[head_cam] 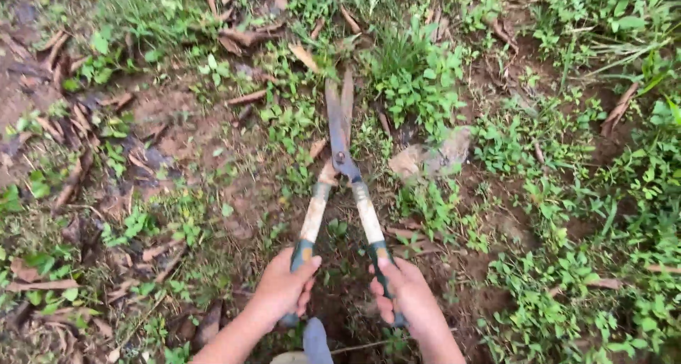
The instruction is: Trimming grass and weeds in a backyard using manual garden shears.
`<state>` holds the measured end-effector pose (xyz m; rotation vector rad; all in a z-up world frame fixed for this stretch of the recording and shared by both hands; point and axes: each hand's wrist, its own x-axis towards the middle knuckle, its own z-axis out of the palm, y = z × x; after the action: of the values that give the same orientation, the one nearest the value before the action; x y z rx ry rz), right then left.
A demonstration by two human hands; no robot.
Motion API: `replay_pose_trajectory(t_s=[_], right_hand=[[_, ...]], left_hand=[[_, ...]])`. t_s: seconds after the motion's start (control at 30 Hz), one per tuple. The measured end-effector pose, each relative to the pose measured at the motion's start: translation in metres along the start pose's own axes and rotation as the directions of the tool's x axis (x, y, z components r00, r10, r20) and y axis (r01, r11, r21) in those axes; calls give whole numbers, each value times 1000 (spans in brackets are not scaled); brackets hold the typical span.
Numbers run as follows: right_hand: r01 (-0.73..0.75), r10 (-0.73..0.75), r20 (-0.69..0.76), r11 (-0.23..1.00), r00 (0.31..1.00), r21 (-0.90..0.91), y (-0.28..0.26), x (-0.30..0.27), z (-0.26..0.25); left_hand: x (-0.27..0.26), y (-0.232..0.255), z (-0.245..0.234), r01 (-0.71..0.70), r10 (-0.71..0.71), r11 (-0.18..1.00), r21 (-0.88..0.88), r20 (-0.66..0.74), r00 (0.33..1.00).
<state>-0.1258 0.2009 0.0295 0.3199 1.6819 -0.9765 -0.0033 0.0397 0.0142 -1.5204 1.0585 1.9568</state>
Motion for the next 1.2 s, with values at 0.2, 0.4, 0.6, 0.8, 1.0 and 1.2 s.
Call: replay_pose_trajectory(t_s=[0.2,0.4,0.6,0.8,1.0,1.2], right_hand=[[33,-40,-88,997,995,-71,-3,10,46],[57,-57,31,998,998,10,1,13,-6],[-48,51,18,990,999,-135,8,18,84],[146,40,432,910,901,-387,32,16,126],[234,-124,272,878,954,-418,11,-15,97],[179,-330,-162,791,930,-585,-53,2,53]], left_hand=[[17,-7,42,-89,82,994,-65,-108,991],[-9,9,-2,-65,66,996,61,-4,998],[17,-51,-45,-158,163,986,42,-174,971],[-22,-113,-52,-7,-106,979,-202,-546,831],[-14,-102,-27,-282,113,894,-349,-432,895],[29,3,23,-281,283,956,-87,11,959]])
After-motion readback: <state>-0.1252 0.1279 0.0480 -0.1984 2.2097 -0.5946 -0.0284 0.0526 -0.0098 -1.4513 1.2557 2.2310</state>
